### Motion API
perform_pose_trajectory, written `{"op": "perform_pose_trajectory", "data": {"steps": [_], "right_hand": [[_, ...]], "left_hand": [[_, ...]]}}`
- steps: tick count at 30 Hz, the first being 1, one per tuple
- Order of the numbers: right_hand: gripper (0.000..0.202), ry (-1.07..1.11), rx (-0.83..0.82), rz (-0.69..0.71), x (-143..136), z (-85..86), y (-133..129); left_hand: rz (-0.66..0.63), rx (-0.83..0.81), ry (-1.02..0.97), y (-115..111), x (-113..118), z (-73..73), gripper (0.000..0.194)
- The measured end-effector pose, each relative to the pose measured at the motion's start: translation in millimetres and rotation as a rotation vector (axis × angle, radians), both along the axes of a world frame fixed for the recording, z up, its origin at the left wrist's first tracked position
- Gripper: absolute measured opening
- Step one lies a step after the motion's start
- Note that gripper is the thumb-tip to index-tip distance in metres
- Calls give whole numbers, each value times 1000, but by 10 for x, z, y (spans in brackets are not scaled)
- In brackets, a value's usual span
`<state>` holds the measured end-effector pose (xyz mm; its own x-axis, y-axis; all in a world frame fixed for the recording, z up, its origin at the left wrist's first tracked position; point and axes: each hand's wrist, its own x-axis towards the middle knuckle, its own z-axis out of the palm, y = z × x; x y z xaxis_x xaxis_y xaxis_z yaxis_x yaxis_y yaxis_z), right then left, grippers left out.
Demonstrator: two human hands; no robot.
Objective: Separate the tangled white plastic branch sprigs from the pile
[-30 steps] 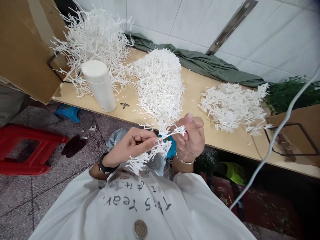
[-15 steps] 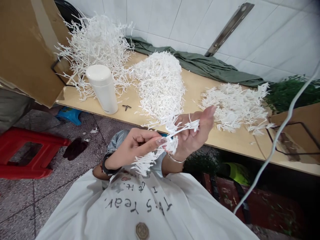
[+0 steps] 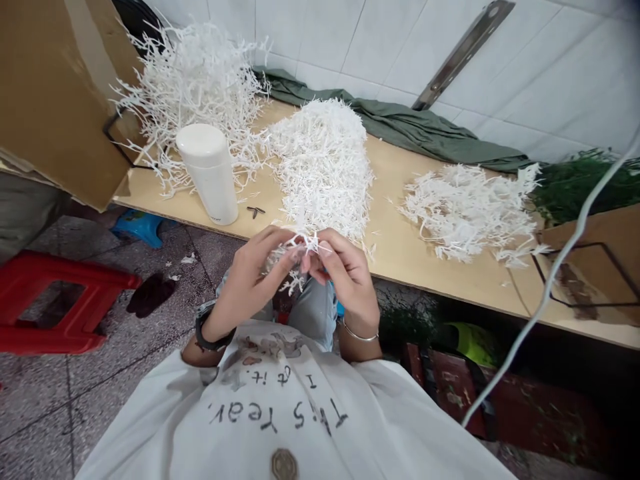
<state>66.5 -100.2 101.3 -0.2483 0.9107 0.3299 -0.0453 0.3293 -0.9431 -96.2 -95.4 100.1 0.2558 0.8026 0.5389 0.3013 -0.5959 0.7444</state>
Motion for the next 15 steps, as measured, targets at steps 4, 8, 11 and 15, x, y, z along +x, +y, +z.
{"op": "perform_pose_trajectory", "data": {"steps": [4, 8, 11, 15], "right_hand": [[39, -189, 34, -104, 171, -50, -23], [38, -477, 251, -203, 265, 34, 18], [33, -680, 292, -66, 267, 100, 84], [39, -571, 308, 97, 303, 81, 121]], "left_hand": [[-21, -37, -51, 21, 28, -102, 14], [-89, -19, 111, 1, 27, -95, 13], [-129, 25, 229, -17, 39, -94, 16], [-191, -75, 160, -76, 52, -137, 19]]}}
